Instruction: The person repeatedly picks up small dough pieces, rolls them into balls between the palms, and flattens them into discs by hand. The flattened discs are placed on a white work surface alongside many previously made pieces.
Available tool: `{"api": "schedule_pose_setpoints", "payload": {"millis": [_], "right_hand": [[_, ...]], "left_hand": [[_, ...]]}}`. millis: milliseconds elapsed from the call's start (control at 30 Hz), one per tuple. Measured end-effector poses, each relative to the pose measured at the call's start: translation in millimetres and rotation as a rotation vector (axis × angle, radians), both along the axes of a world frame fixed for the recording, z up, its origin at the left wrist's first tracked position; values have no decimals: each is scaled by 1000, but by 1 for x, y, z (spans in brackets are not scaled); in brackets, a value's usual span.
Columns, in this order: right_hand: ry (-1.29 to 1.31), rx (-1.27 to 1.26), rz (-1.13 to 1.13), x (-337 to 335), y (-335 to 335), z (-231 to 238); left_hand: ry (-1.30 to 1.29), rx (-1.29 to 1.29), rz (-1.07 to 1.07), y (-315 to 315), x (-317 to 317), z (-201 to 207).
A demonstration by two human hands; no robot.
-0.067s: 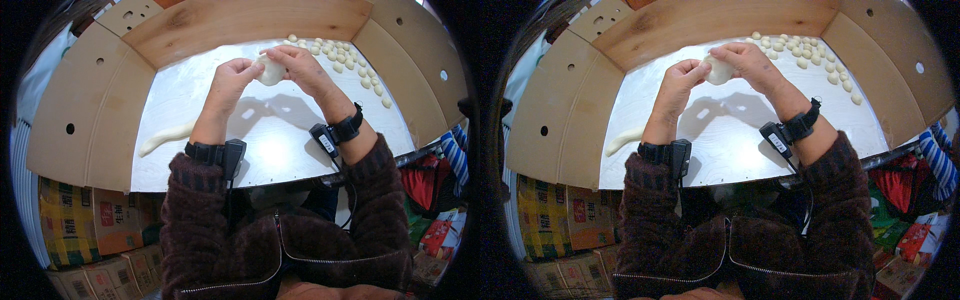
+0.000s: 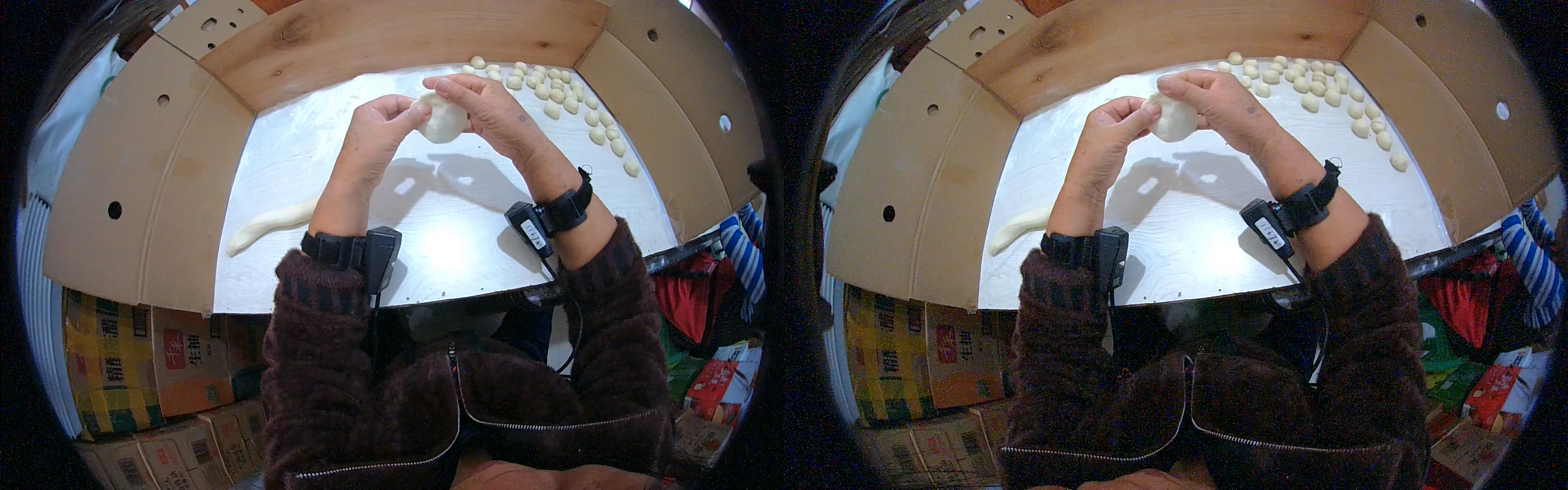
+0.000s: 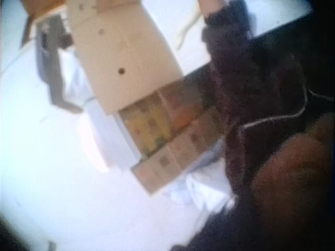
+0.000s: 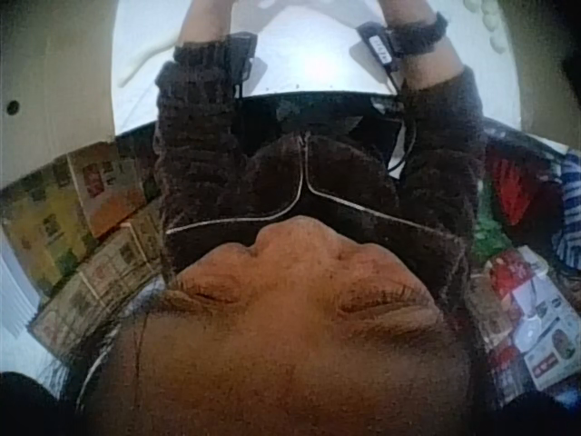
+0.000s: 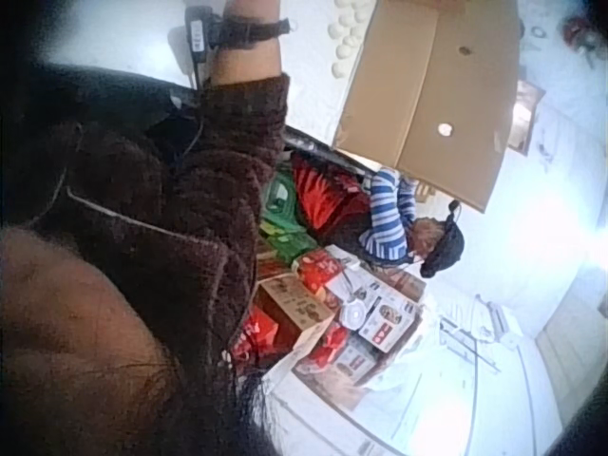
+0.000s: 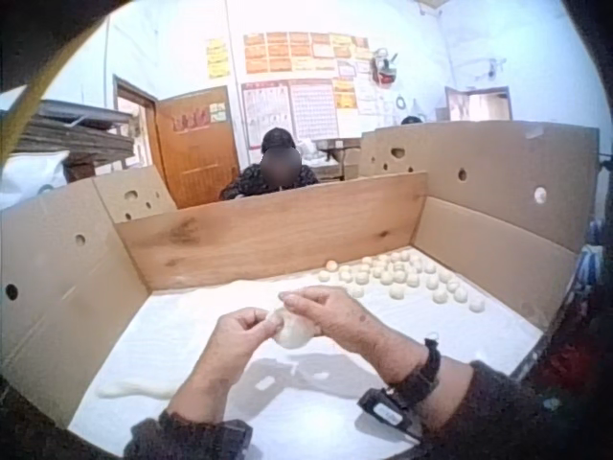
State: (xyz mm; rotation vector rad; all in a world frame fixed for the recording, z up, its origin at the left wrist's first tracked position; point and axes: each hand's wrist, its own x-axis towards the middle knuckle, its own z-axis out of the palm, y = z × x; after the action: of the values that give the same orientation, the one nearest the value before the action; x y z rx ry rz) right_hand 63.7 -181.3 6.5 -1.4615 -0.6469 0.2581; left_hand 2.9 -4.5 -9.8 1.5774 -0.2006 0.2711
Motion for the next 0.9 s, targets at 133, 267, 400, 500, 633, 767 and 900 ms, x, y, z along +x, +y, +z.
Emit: {"api": "schedule_pose_setpoints", "payload": {"millis": [133, 267, 400, 500, 633, 767, 900], "right_hand": [[-66, -120, 23, 1, -7, 1], [-3, 12, -22, -1, -4, -1], [114, 126, -3, -2, 1, -1], [-10, -16, 35, -1, -4, 1], [4, -9, 66, 0, -6, 2], [11, 79, 123, -4, -2, 0], [10, 75, 53, -4, -1, -2]], "left_hand": [[31, 59, -5, -3, 0, 0], [74, -124, -82, -9, 1, 0], [70, -20, -73, -7, 1, 0], [18, -17, -69, -5, 2, -1], [-6, -110, -76, -5, 3, -2], [-73, -184, -35, -5, 3, -2], [-78, -180, -21, -7, 4, -2]]}}
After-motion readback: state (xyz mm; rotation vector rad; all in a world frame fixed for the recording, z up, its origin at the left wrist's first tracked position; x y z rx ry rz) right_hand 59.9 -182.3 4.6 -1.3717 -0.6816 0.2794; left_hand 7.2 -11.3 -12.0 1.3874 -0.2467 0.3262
